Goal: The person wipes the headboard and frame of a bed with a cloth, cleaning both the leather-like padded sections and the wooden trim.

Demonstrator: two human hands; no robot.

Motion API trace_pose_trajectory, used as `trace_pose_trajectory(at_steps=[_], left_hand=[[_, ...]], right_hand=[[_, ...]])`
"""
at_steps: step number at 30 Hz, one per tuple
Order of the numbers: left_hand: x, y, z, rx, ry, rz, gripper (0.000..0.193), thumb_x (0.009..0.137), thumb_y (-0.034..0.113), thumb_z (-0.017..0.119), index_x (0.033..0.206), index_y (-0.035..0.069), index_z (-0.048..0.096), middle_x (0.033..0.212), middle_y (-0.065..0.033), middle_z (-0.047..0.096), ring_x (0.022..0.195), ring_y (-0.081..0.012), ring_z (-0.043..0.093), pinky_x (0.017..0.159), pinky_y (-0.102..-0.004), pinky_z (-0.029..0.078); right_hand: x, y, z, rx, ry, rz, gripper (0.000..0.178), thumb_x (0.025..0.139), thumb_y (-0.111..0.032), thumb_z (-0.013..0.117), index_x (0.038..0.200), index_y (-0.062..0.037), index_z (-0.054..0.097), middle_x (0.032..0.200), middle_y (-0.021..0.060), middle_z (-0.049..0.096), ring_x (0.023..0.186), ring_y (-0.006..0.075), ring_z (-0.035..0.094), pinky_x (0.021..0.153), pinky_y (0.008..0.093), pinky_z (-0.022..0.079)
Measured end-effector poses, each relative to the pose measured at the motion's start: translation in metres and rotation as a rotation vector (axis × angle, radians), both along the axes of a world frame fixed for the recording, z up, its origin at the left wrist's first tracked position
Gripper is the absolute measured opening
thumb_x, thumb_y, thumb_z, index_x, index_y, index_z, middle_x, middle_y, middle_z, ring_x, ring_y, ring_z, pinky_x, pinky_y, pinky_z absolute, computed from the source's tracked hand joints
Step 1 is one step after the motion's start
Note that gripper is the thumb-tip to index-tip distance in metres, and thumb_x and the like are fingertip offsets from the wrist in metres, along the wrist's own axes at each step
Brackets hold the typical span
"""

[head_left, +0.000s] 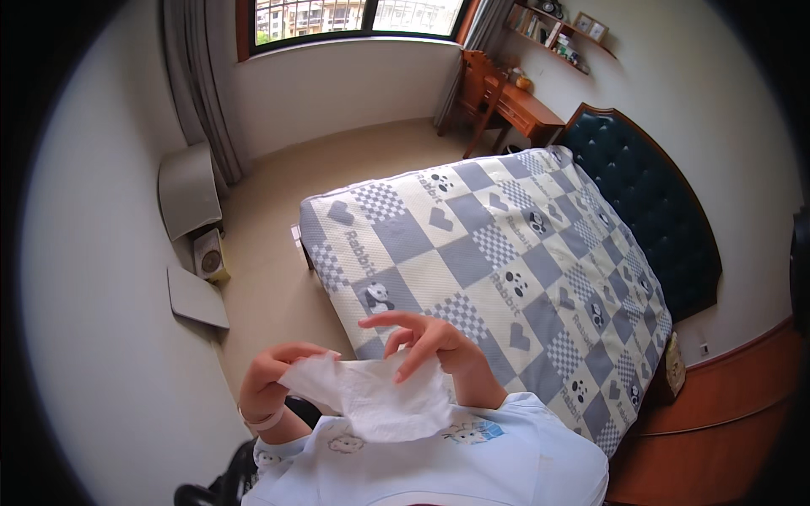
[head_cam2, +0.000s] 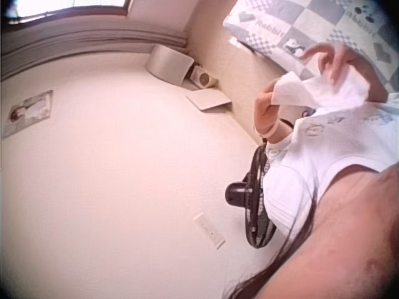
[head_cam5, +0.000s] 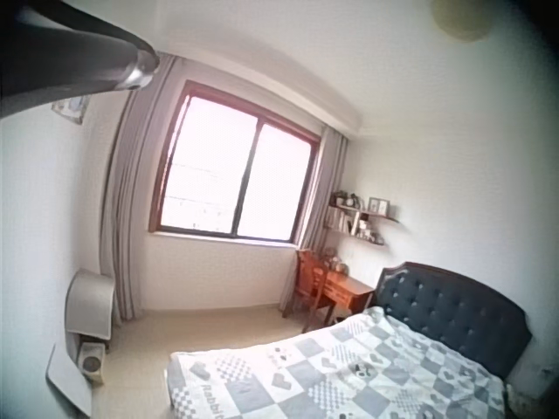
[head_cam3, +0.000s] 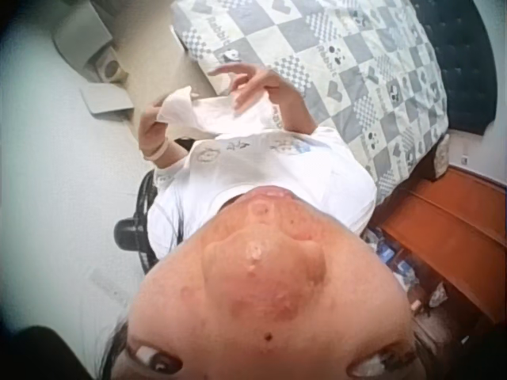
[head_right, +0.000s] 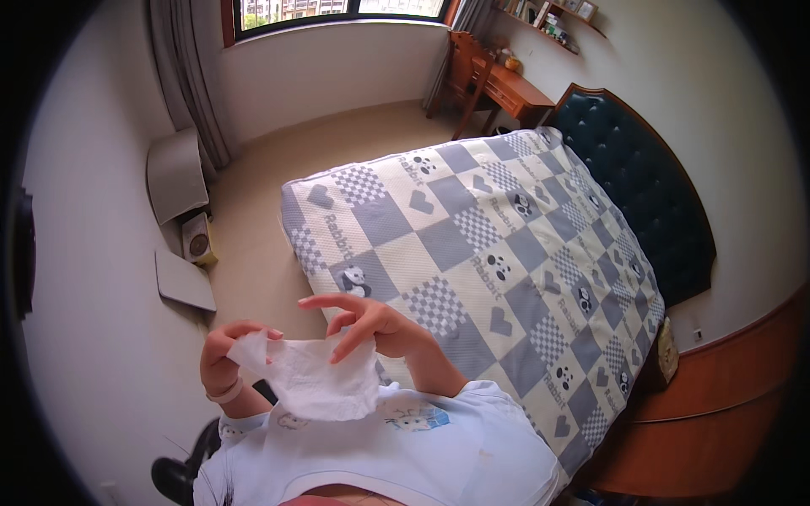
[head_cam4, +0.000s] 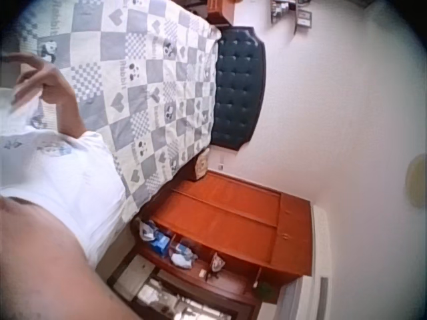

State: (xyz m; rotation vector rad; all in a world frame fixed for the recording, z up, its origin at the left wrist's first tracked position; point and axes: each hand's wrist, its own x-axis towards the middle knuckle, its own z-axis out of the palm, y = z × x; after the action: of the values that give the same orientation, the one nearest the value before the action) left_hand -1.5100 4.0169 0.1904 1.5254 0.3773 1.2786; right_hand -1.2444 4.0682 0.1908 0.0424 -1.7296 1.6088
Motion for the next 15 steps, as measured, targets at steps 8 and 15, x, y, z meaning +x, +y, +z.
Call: trace_pose_trajectory(at_steps=[8,15], left_hand=[[-0.072,0.143,0.0,-0.274,-0.002,0.301,0.022,0.077,0.006,0.057,0.093,-0.009,0.06,0.1,-0.0215,0.061,0.082,-0.0232,0.062,0.072,-0.0291,0.049],[-0.116,0.295,-0.002,-0.425,-0.179,0.215,0.017,0.079,0.013,0.058,0.079,-0.003,0.052,0.09,-0.0188,0.061,0.079,-0.0223,0.062,0.07,-0.0288,0.049]], right_hand=[[-0.072,0.183,-0.027,-0.326,-0.099,-0.012,0.079,0.074,-0.035,0.069,0.136,-0.006,0.029,0.136,0.012,0.035,0.086,0.0172,0.057,0.076,0.0293,0.049],[-0.132,0.349,-0.047,-0.314,-0.166,0.3,0.073,0.078,-0.051,0.057,0.128,-0.0003,0.042,0.122,0.0159,0.05,0.1,0.021,0.055,0.084,0.033,0.044]])
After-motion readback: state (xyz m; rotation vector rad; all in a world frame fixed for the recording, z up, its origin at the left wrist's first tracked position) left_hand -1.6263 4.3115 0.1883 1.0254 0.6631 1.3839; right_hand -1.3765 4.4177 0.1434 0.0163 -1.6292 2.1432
